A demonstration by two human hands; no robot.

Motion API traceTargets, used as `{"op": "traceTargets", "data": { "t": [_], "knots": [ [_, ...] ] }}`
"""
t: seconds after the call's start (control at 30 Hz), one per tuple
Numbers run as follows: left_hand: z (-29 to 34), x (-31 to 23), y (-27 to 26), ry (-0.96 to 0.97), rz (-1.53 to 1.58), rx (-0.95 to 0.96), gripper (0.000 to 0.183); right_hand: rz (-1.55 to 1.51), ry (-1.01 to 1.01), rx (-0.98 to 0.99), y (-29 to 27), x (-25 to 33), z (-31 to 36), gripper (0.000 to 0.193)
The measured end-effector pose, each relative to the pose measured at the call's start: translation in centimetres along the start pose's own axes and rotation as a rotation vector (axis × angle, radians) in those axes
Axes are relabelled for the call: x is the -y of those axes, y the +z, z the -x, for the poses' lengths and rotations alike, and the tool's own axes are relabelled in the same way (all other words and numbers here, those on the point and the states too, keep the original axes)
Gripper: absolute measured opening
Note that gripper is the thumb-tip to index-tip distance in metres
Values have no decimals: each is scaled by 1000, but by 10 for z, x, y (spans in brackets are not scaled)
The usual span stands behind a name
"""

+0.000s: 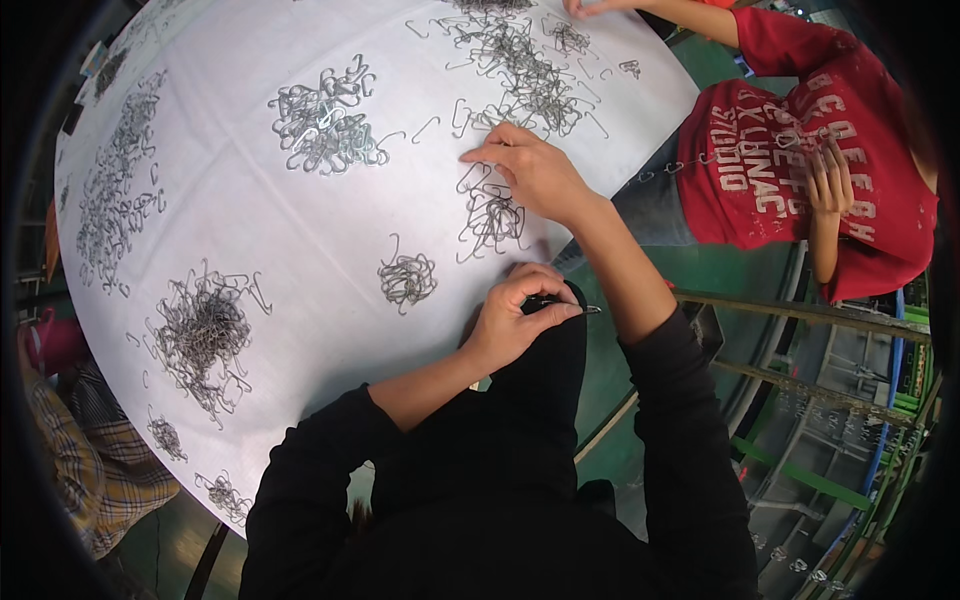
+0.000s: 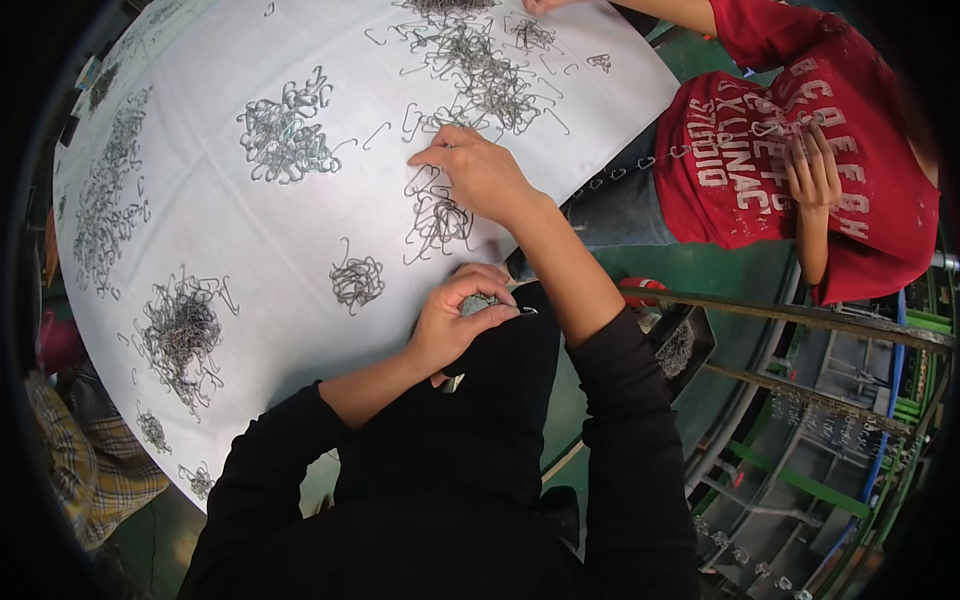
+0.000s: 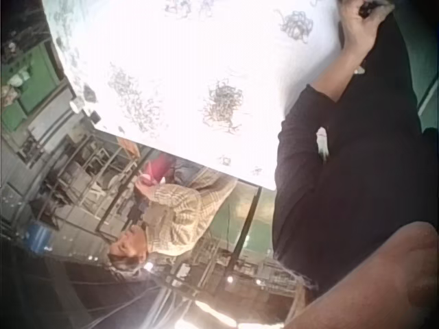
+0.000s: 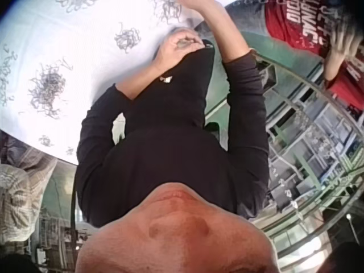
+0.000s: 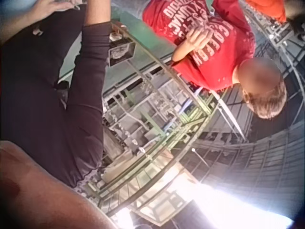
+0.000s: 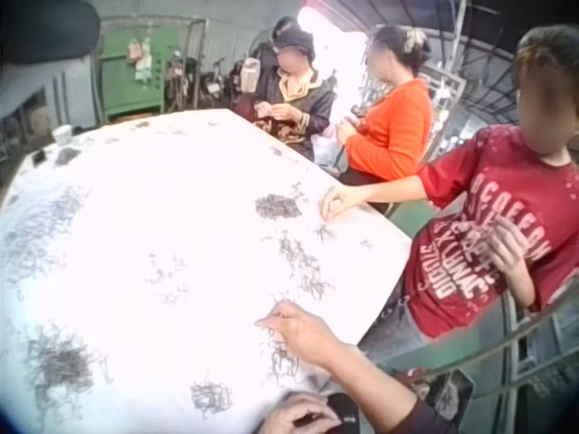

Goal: The person sorts through a pile of metal hooks on a table, untangles them, and then hangs them onto a vertical metal rack.

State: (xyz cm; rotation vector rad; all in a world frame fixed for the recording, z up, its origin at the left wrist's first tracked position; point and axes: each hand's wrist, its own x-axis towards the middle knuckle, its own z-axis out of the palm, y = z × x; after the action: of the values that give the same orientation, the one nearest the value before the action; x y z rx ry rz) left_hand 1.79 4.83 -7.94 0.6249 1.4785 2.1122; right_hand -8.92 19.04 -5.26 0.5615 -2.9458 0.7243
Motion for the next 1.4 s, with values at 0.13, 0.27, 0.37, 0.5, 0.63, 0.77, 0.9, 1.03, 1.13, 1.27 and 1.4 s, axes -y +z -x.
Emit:
{"op": "traceTargets", "data": {
  "t": [0.13,0.27,0.37,0.5,0.63,0.77,0.9,1.03,1.13,1.27,1.4],
  "knots": [
    [0,-3,-1,4,-14,-14,10,-104,66,111,-9,0,10,30],
    [1,-2,0,-2,-2,-33,10,-197,153,108,-17,3,22,23],
    [2,0,1,16,-22,-28,10,-249,90,193,-17,13,29,22],
    [1,1,0,3,-29,-16,9,-220,21,265,-12,28,31,18],
    [2,1,0,-6,10,-7,9,-118,-18,315,-4,31,29,14],
    [2,-1,2,-57,53,-17,9,-85,-47,321,-10,33,27,15],
    [3,0,1,-17,-45,-44,9,-117,54,280,-26,22,19,18],
    [3,-1,0,-29,-24,-28,9,43,148,85,-28,6,-7,24],
    [1,0,2,52,-36,-66,9,115,165,-27,-18,-8,-26,23],
    [1,-1,0,-17,-32,-27,10,101,109,-3,-9,-14,-50,15],
    [1,-2,-1,-14,-47,-35,10,181,55,107,-6,-14,-66,8]
  ]
}}
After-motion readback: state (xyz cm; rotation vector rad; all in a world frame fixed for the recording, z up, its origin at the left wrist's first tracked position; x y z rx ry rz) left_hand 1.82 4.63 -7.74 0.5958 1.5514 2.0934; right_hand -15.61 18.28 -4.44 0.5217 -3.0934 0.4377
